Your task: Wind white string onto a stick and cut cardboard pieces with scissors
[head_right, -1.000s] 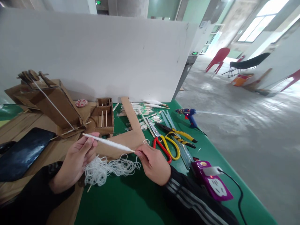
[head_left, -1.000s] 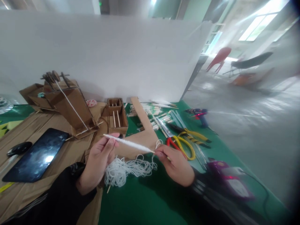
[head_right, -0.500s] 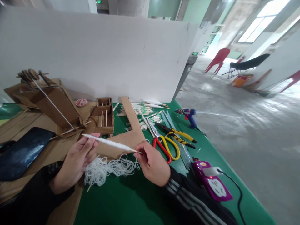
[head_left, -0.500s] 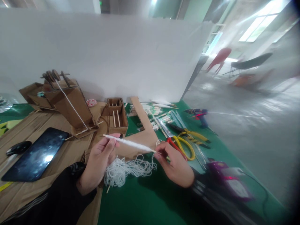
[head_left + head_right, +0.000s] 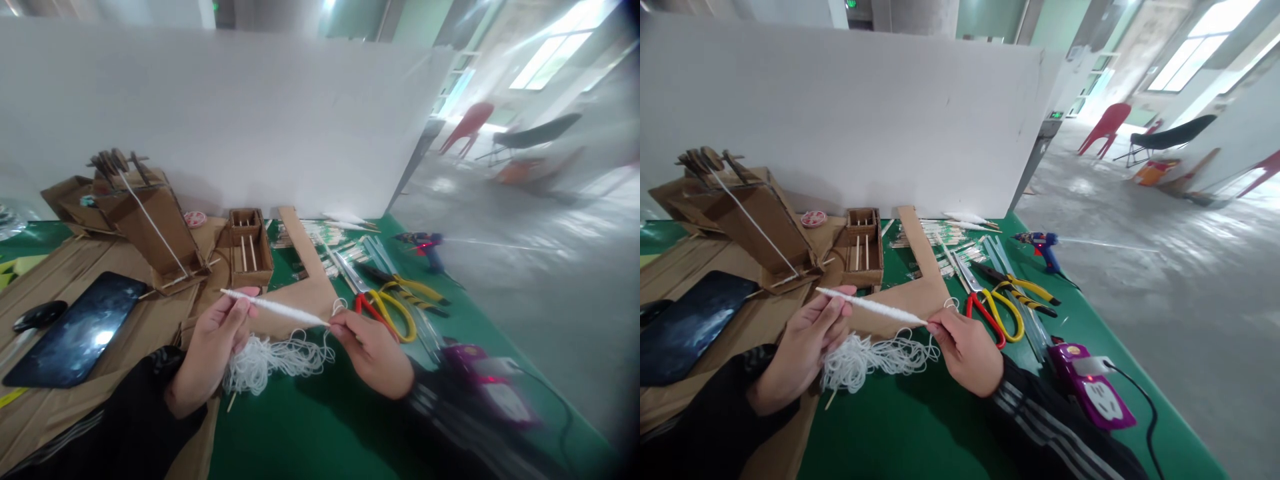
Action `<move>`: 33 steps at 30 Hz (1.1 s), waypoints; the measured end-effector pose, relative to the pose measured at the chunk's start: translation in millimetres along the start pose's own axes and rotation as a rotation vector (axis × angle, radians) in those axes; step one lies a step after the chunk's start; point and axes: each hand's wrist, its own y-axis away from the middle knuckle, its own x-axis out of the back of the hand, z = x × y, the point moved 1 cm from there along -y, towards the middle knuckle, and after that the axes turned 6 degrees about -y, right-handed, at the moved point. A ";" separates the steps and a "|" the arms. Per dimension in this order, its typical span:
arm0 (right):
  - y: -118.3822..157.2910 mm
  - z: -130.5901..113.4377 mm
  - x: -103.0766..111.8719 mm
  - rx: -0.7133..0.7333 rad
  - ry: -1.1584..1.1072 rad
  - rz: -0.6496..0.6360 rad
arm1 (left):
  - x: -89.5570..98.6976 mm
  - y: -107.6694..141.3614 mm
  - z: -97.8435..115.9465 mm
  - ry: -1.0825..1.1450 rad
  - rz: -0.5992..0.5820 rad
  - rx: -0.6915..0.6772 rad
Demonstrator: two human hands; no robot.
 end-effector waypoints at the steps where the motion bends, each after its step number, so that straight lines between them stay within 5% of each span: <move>1: 0.1 0.2 -0.2 -0.005 0.001 0.009 | 0.0 0.0 -0.3 -0.005 0.001 -0.005; 17: -0.2 3.7 -1.8 -0.027 0.018 0.117 | 2.4 -2.0 -6.8 -0.045 -0.043 0.000; 33: 0.2 2.5 0.2 0.036 0.050 0.055 | 3.6 1.0 -8.7 -0.028 -0.113 0.080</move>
